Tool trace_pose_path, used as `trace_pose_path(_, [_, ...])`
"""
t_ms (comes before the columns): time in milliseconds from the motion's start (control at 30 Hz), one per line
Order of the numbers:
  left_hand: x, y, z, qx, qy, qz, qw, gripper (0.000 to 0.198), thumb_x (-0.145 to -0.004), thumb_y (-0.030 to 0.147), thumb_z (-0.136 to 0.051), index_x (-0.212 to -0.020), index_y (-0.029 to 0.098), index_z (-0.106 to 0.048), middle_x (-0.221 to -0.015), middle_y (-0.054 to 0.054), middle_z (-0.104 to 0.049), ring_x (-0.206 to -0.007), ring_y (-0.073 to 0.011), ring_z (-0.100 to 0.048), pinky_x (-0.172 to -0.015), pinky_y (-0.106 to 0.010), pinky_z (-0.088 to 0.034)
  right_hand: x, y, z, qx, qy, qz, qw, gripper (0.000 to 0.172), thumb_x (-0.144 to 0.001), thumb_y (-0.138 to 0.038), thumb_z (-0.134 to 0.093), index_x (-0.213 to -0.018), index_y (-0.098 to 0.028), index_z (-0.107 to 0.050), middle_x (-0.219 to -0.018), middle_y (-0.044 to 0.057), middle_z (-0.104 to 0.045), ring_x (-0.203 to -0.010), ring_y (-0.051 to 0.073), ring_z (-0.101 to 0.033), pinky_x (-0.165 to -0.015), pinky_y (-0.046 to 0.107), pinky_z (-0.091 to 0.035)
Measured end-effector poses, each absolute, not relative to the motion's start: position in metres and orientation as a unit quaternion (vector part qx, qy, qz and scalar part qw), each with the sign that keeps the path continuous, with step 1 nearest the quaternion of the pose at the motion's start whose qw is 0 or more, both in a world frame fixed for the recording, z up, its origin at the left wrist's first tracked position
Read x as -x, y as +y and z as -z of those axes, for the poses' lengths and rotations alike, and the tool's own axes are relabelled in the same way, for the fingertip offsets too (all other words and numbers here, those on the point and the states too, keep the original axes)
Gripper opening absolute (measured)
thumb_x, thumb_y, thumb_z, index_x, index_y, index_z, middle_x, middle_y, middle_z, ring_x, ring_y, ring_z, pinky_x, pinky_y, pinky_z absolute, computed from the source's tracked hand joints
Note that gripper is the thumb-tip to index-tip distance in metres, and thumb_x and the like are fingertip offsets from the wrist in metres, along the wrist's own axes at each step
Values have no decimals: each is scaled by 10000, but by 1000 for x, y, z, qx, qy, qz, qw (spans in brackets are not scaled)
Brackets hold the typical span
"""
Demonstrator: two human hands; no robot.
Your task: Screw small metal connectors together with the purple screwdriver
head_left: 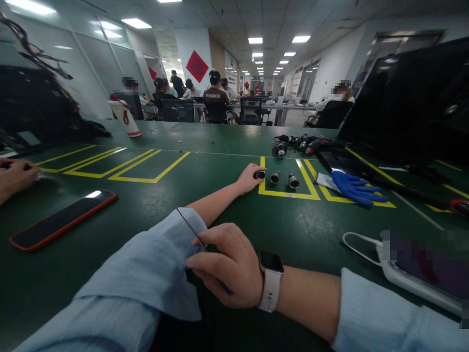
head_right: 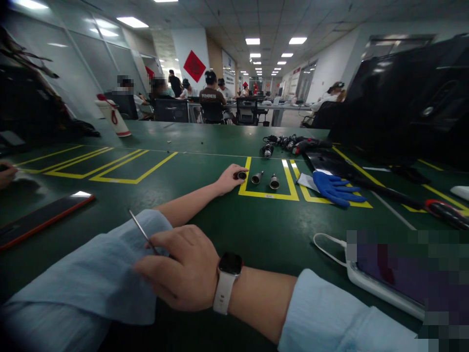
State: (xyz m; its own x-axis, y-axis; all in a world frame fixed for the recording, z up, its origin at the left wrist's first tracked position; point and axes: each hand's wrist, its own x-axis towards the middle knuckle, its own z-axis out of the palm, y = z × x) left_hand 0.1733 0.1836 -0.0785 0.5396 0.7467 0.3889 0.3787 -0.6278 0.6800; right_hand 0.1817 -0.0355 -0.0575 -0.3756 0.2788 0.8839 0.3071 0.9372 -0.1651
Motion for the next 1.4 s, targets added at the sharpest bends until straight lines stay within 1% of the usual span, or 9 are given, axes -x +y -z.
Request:
trace_pose_path(367, [-185,180,78,-851,269,-305,333,570,-718,-20,-557,-1266,127,-509,-1247,-157,-573,-1098,-222,-578,-933,-372,-466,-180,-33,59,155,-827,32,540,205,-917,-214,-377,-929,-177,-579,-979,68,-625,-883,159,-571,-724,299,-477])
trace_pose_path(533, [-187,179,78,-857,271,-310,310,567,-763,49,-549,-1317,110,-442,-1313,-190,-525,-1192,-251,-525,-935,-379,-471,-180,-32,62,178,-863,30,473,185,-907,-256,-421,-986,-217,-584,-1020,56,-608,-912,161,-559,-765,304,-464])
trace_pose_path(700, [-193,169,70,-878,280,-323,217,513,-818,224,-565,-1309,130,-450,-1422,-175,-401,-1340,-283,-333,-1092,-460,-276,-177,-33,67,163,-849,31,502,198,-908,-266,-412,-986,-218,-587,-1017,51,-609,-926,162,-551,-776,304,-469])
trace_pose_path(833, [-211,155,60,-917,240,-280,149,510,-815,364,-589,-1277,170,-495,-1431,-123,-412,-1371,-282,-266,-1114,-474,-194,-172,-36,71,173,-848,47,500,159,-898,-319,-465,-959,-272,-605,-992,11,-616,-953,150,-545,-818,297,-456])
trace_pose_path(933, [-230,148,54,-942,214,-232,115,519,-803,411,-597,-1253,163,-526,-1370,-113,-492,-1352,-288,-301,-1118,-502,-131,-170,-37,70,166,-838,73,515,145,-894,-312,-476,-911,-300,-620,-960,-16,-628,-955,129,-549,-847,282,-446])
trace_pose_path(1067, [-252,146,52,-957,201,-192,86,398,-798,317,-616,-1161,152,-608,-1186,-107,-629,-1206,-272,-488,-1113,-518,-97,-169,-37,71,162,-815,82,550,174,-900,-275,-456,-909,-281,-630,-952,-8,-628,-933,120,-555,-869,279,-443])
trace_pose_path(1200, [-259,147,51,-958,194,-195,77,246,-810,173,-580,-1026,222,-686,-1052,-38,-684,-1083,-219,-564,-1113,-502,-92,-167,-35,79,182,-851,87,484,130,-876,-290,-498,-924,-318,-615,-1040,-29,-595,-1010,129,-528,-955,302,-399])
trace_pose_path(1300, [-261,145,51,-955,181,-215,94,238,-777,131,-613,-958,247,-714,-1021,-20,-701,-1067,-215,-564,-1105,-487,-139,-165,-34,83,187,-872,96,442,113,-859,-306,-524,-928,-339,-607,-1037,-34,-584,-1028,133,-518,-984,308,-379])
trace_pose_path(1400, [-265,136,51,-943,174,-253,132,248,-776,146,-630,-990,241,-711,-1055,-40,-698,-1070,-226,-558,-1047,-471,-274,-166,-34,80,172,-871,105,449,110,-861,-317,-527,-913,-342,-621,-1007,-38,-602,-1035,129,-512,-978,296,-385])
